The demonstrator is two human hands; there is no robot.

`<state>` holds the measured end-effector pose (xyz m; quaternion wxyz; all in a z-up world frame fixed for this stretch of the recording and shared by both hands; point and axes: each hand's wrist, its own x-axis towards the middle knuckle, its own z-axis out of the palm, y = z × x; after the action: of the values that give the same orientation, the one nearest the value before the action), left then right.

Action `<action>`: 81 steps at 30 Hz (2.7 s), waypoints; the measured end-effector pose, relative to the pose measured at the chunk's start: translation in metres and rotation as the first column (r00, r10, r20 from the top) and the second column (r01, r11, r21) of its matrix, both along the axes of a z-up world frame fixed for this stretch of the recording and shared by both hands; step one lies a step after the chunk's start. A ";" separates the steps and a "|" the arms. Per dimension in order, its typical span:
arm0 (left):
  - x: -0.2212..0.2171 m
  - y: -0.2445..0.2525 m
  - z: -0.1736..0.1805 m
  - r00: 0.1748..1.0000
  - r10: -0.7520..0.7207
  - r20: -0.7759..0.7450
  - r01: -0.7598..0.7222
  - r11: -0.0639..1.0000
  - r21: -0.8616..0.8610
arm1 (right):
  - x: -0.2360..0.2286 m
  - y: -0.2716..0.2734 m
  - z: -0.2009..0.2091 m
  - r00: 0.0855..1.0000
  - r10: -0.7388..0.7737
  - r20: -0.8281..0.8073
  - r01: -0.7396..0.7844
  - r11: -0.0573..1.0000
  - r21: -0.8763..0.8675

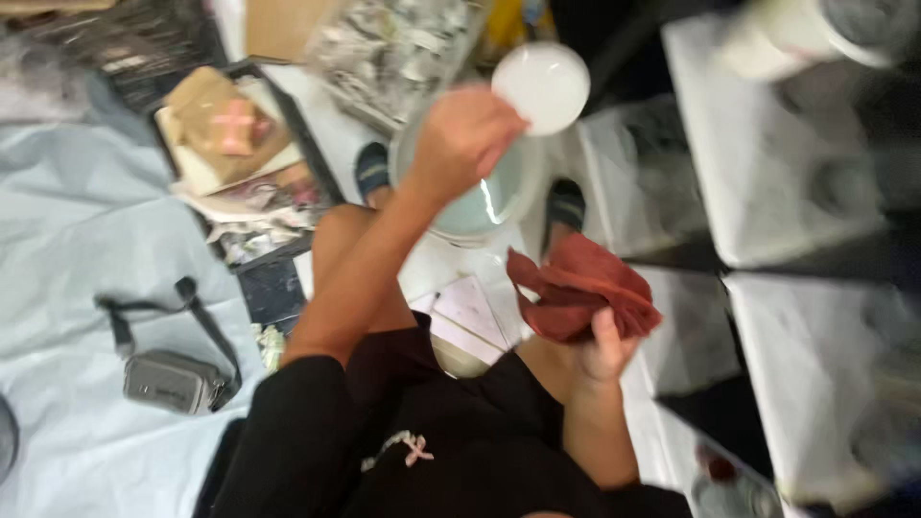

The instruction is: The person sits on the floor and wipes several ceramic cups and bowls with a red cloth. They pick up each item from a nearby shelf, wipe it thoroughly, and place it back on the shelf.

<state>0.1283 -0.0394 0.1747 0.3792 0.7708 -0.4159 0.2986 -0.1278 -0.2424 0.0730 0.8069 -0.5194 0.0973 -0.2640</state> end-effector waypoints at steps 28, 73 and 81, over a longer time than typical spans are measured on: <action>-0.016 0.043 -0.171 0.450 -0.216 -0.866 -0.271 0.891 -0.364 | 0.175 0.054 0.047 0.874 0.478 0.088 -0.454 0.867 -0.205; -0.122 0.061 -0.226 0.149 -0.708 -0.690 -0.071 0.689 -0.722 | 0.077 0.132 -0.035 0.870 0.392 -0.299 -0.424 0.287 -0.859; -0.099 0.080 -0.219 -0.052 -0.988 -0.146 -0.165 0.153 -0.974 | 0.092 0.151 -0.033 0.790 0.569 -0.229 -0.359 0.126 -0.925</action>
<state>0.0293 0.0407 -0.0446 0.9329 0.1829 -0.1604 -0.2655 -0.0355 -0.0917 0.0399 0.3894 -0.8640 -0.3156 -0.0488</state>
